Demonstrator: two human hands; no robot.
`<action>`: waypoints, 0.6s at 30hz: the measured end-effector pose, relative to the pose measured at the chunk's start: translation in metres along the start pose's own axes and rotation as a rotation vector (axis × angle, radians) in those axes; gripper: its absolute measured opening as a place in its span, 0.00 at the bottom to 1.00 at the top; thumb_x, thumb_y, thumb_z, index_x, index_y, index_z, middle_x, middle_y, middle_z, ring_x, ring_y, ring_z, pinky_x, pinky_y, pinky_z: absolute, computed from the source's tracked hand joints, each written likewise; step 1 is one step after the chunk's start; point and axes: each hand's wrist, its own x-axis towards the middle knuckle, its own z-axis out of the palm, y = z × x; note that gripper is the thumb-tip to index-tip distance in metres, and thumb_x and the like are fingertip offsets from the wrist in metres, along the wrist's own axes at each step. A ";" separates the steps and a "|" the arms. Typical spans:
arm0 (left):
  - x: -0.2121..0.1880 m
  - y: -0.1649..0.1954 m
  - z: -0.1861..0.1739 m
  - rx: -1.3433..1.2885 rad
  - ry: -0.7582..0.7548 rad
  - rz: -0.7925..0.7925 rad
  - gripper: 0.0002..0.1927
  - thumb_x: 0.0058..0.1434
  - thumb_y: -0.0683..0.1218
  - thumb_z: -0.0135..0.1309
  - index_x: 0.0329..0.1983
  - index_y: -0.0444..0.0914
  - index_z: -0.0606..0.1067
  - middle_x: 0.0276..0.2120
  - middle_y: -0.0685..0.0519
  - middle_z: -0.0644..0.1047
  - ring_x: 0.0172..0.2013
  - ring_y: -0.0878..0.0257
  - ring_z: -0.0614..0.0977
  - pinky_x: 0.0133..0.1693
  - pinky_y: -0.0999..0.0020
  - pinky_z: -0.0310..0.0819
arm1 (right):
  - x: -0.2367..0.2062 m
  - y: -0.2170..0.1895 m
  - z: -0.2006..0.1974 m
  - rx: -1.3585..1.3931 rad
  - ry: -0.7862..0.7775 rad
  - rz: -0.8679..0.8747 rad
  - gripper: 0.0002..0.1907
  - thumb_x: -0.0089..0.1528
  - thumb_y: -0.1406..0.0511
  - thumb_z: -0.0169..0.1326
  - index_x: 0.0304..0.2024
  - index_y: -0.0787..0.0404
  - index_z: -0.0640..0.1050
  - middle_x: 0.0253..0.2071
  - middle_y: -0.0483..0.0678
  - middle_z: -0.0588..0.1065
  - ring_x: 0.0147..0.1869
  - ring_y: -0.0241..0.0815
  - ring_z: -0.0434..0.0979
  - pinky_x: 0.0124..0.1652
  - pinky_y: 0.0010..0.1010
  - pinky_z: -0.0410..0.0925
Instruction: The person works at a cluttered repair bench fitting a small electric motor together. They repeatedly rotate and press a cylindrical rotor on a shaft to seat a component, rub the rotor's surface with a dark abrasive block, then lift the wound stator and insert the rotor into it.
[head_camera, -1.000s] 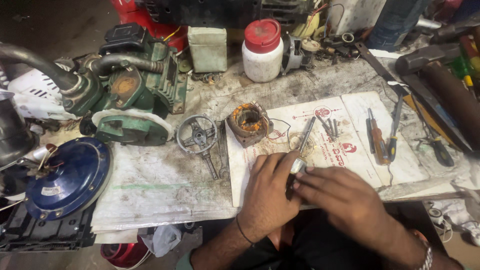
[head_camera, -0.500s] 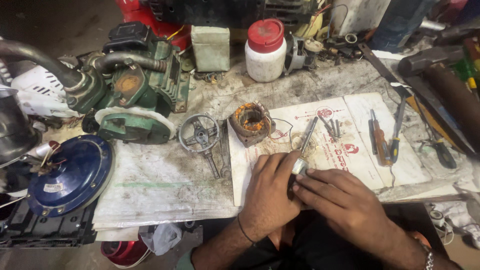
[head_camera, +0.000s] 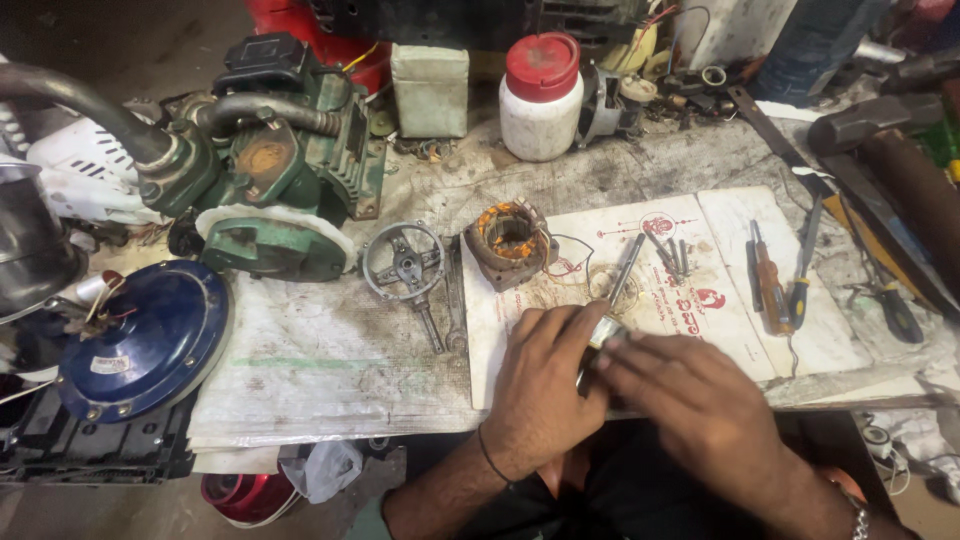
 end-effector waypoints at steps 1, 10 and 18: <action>0.000 0.000 0.000 -0.014 -0.015 -0.020 0.34 0.49 0.40 0.58 0.64 0.34 0.72 0.51 0.42 0.76 0.52 0.45 0.75 0.57 0.51 0.68 | 0.000 0.000 -0.001 0.019 -0.005 0.012 0.25 0.48 0.74 0.57 0.49 0.62 0.81 0.53 0.50 0.80 0.59 0.50 0.79 0.54 0.41 0.72; 0.000 0.001 -0.001 -0.029 0.013 -0.004 0.35 0.50 0.41 0.59 0.65 0.35 0.71 0.54 0.43 0.76 0.54 0.46 0.74 0.59 0.53 0.68 | 0.001 0.000 -0.002 -0.016 -0.025 -0.011 0.26 0.47 0.72 0.58 0.50 0.61 0.80 0.53 0.50 0.79 0.57 0.51 0.79 0.53 0.42 0.71; 0.001 0.009 -0.003 -0.016 0.035 -0.008 0.35 0.46 0.41 0.61 0.63 0.40 0.73 0.55 0.43 0.71 0.57 0.43 0.70 0.60 0.51 0.67 | -0.001 -0.001 0.000 0.017 -0.041 -0.082 0.25 0.47 0.71 0.59 0.50 0.61 0.80 0.52 0.50 0.79 0.58 0.51 0.79 0.52 0.41 0.71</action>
